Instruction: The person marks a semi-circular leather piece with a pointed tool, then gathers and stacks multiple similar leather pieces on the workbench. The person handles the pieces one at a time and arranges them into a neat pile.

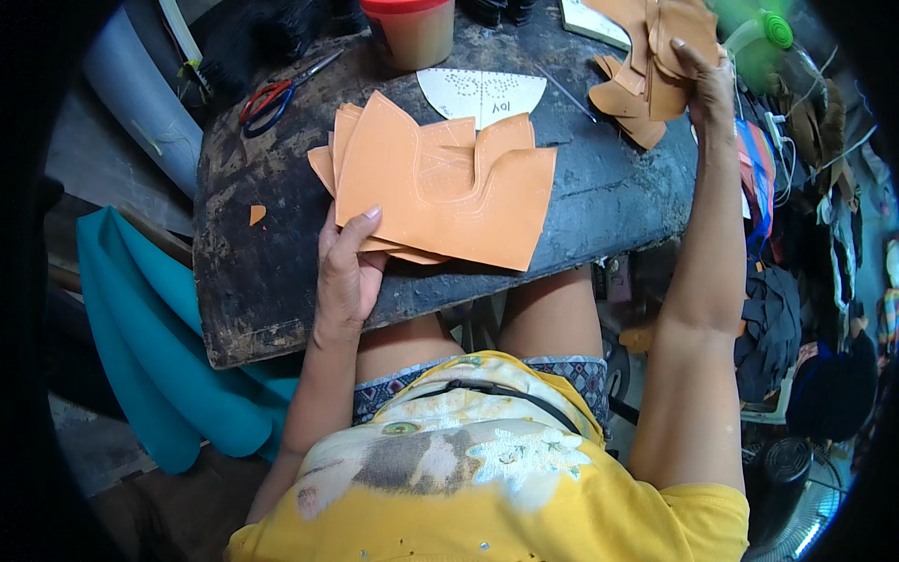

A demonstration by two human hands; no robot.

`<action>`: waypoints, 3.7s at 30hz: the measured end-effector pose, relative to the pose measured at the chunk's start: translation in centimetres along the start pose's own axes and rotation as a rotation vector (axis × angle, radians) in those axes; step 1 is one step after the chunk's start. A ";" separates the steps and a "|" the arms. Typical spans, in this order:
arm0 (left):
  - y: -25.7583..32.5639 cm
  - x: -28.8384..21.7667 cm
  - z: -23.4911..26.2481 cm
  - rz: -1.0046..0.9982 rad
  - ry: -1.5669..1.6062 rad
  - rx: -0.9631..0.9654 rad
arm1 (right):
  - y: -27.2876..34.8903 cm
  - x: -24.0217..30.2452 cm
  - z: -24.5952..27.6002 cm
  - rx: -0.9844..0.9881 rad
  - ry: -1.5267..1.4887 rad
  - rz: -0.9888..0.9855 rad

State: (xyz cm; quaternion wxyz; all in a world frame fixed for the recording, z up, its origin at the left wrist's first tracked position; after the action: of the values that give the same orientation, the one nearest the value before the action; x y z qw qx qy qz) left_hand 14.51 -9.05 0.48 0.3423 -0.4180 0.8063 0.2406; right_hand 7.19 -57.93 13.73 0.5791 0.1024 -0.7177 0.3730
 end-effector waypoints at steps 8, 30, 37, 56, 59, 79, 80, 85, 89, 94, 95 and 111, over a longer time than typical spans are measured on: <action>-0.1 0.4 0.8 -0.027 0.038 -0.022 | 16.1 3.1 -13.7 0.525 -0.309 -0.468; -1.8 -1.1 -0.2 0.304 0.492 0.220 | 23.0 1.4 -22.7 0.816 0.347 -0.179; -1.6 1.0 -3.7 0.344 0.612 0.286 | 22.0 3.3 -20.8 0.720 0.367 -0.171; -15.6 9.8 -25.6 0.354 0.580 0.619 | 8.1 2.6 -4.5 0.270 0.333 -0.172; -18.2 12.4 -28.0 0.352 0.577 0.589 | 5.3 0.8 -1.1 0.203 0.405 -0.203; -24.5 17.5 -27.9 0.513 0.113 0.576 | 7.0 -5.8 3.1 -0.165 0.573 0.012; -24.4 17.3 -28.0 0.487 0.124 0.586 | 7.1 -5.6 3.0 -0.156 0.570 0.027; -22.7 16.3 -29.1 0.391 0.233 0.695 | 7.5 -4.0 1.9 -0.154 0.631 0.155; -21.4 15.3 -28.4 0.376 0.256 0.763 | 7.7 -3.0 1.0 -0.162 0.573 0.265; -21.1 15.2 -27.8 0.410 0.240 0.775 | 7.0 -3.0 -0.2 -0.071 0.657 0.206; -21.0 15.4 -27.7 0.435 0.255 0.766 | 6.8 -3.0 -0.4 -0.049 0.679 0.179; -16.8 9.7 -24.9 0.365 0.354 0.800 | 7.4 4.9 -7.7 0.242 0.943 0.070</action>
State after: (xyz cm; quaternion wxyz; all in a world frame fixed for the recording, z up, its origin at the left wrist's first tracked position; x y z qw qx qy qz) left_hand 15.80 -39.75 7.65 0.2860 -0.1395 0.9419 -0.1074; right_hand 7.21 -46.27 15.52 0.8121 -0.0355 -0.3317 0.4788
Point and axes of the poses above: each hand's wrist, its own y-axis away from the middle knuckle, its own z-axis out of the back of the hand, x = y × z, the point moved 10 cm from there along -y, towards the middle knuckle, and after that the axes turned 1 degree about z, right-handed, at the moved point
